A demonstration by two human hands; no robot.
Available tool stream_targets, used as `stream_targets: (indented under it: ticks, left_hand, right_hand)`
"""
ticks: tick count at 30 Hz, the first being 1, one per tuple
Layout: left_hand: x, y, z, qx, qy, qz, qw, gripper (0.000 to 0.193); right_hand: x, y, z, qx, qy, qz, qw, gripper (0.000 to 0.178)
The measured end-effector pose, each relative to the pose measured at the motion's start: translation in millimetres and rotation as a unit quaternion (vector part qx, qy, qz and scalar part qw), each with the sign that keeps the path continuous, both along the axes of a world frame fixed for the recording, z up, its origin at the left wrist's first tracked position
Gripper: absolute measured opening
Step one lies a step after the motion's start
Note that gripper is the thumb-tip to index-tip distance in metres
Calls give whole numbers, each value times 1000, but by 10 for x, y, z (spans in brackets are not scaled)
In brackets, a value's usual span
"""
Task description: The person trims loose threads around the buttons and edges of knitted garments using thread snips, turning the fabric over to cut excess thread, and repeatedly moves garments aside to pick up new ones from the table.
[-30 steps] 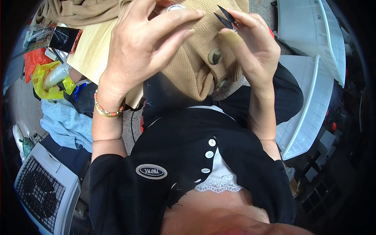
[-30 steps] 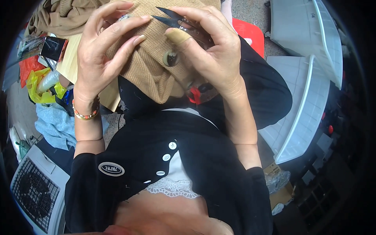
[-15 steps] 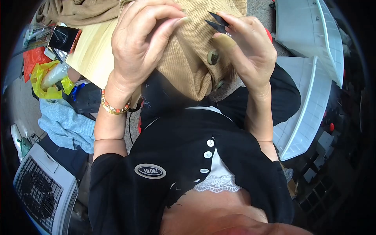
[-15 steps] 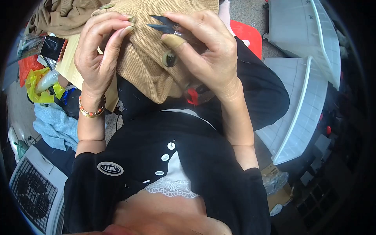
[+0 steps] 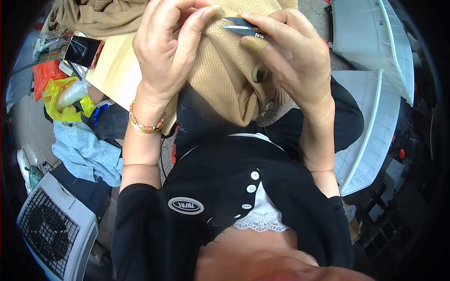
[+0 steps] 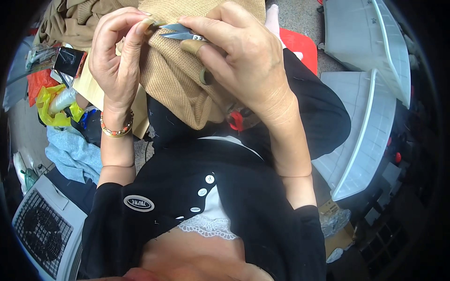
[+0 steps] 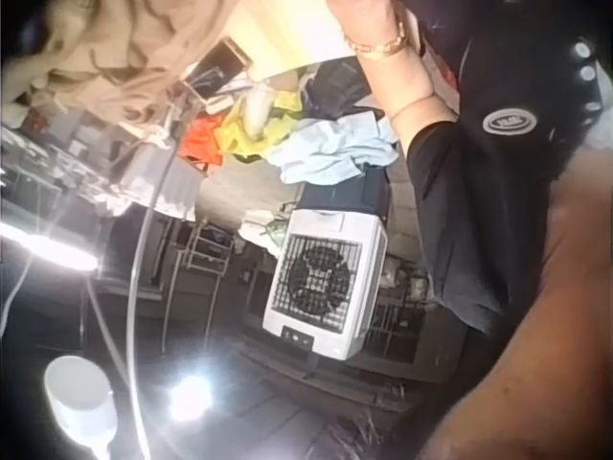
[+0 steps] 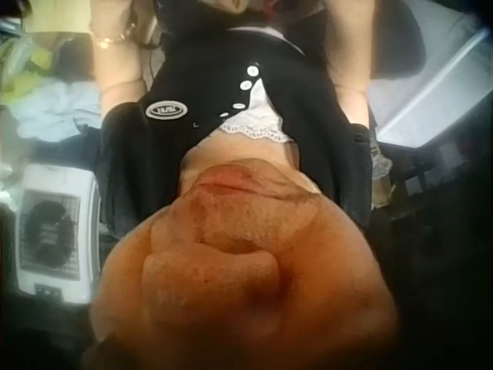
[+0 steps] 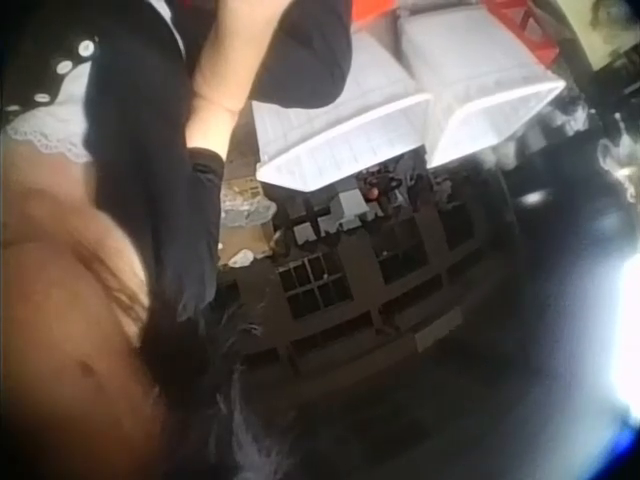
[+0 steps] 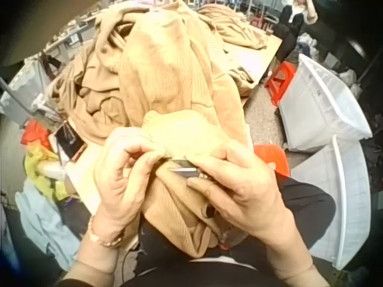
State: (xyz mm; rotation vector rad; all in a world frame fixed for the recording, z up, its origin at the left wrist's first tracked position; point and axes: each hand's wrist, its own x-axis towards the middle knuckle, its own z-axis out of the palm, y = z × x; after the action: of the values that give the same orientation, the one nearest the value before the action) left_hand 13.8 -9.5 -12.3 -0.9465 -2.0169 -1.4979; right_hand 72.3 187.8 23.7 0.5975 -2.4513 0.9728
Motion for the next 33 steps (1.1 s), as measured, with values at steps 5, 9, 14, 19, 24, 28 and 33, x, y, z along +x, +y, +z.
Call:
stream_targets:
  ticks: [5, 9, 14, 19, 24, 28, 33]
  left_hand:
    - [-29, -20, 21, -19, 15, 5, 1000, 11]
    - [-15, -1, 33, -14, -8, 8, 1000, 10]
    - [-13, 2, -56, 44, -39, -12, 998, 9]
    - [-1, -8, -114, 68, -70, -17, 995, 10]
    - [-9, -18, -125, 75, -61, -28, 995, 10]
    - [9, -44, -96, 64, -66, -27, 995, 11]
    - [-3, -38, 2, 35, -40, -24, 998, 12]
  right_hand:
    - [-18, -26, 46, 17, -20, -20, 999, 32]
    - [-41, -8, 48, 27, -30, -14, 999, 31]
    - [-68, -15, 63, 37, -38, -12, 998, 31]
    - [-92, -32, 47, 30, -49, -17, 998, 29]
    - [-71, -39, 27, 42, -16, -21, 999, 30]
    - [-87, -38, 16, 35, -11, -15, 999, 31]
    - [-109, -50, 19, 39, 14, -7, 999, 33]
